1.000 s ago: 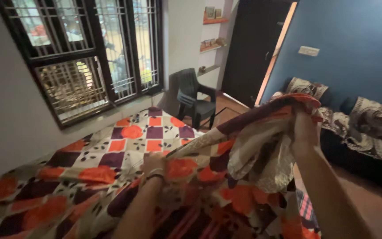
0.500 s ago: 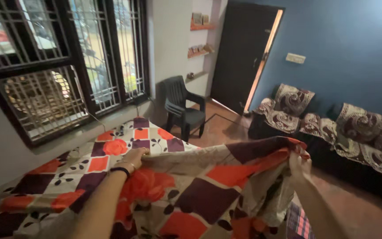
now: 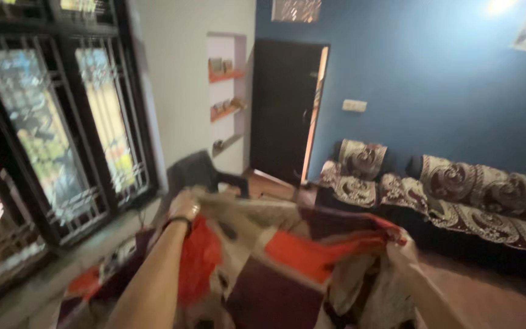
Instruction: The person folds a floral-patterned bedsheet and a pillow on a bed, then places them on a nearby cot. The person also folds a striped towel and places it on the cot. Finally, the person spreads the floral bedsheet over the bed again.
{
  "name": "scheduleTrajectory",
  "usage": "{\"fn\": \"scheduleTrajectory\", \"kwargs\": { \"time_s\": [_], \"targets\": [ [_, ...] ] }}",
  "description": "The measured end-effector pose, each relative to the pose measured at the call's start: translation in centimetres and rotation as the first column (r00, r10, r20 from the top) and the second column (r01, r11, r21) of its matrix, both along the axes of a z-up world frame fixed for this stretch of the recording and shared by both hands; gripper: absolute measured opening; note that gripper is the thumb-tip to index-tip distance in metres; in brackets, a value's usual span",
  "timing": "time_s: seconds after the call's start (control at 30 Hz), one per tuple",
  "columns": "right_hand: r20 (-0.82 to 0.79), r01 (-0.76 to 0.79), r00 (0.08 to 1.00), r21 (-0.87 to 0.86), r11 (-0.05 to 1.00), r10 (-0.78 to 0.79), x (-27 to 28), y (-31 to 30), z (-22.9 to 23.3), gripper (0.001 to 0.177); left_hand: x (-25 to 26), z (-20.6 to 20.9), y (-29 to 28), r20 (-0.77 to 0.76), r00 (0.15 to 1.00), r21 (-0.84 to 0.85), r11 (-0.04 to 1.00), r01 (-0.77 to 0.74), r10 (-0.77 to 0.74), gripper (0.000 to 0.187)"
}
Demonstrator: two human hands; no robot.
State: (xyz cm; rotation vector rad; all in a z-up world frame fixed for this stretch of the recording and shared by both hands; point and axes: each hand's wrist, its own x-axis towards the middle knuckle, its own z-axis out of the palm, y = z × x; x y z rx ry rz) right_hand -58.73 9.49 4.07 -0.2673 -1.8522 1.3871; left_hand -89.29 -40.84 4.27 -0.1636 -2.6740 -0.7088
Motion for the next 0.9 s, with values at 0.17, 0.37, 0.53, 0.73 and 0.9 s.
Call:
{"fn": "scheduleTrajectory", "kwargs": {
  "time_s": [0.17, 0.37, 0.53, 0.73, 0.9],
  "targets": [
    [-0.332, 0.212, 0.929, 0.111, 0.971, -0.165, -2.4, 1.7, 8.4, 0.059, -9.2, 21.9, 13.2, -0.744, 0.631, 0.331, 0.7, 0.633, -0.219, 0.023],
    [-0.295, 0.324, 0.921, 0.215, 0.921, -0.255, 0.1, 3.2, 7.9, 0.069, -2.8, 13.3, 18.0, -0.164, 0.915, 0.032, 0.925, 0.379, -0.369, 0.034],
    [0.246, 0.09, 0.958, 0.242, 0.966, -0.151, 5.8, 4.6, 0.9, 0.077, 6.0, 2.7, 14.2, 0.253, 0.876, -0.345, 0.807, 0.479, -0.412, 0.044],
    [0.594, -0.418, 0.727, -0.016, 0.908, 0.345, 9.9, 1.5, -6.2, 0.088, 17.9, -4.4, 12.9, 0.31, 0.846, -0.093, 0.871, 0.482, -0.435, 0.031],
    [0.518, -0.726, 0.464, -0.244, 0.643, 0.719, 8.5, -6.3, -9.8, 0.097, 25.6, -11.0, 15.2, 0.073, 0.881, -0.227, 0.853, 0.471, -0.467, 0.022]
  ]
}}
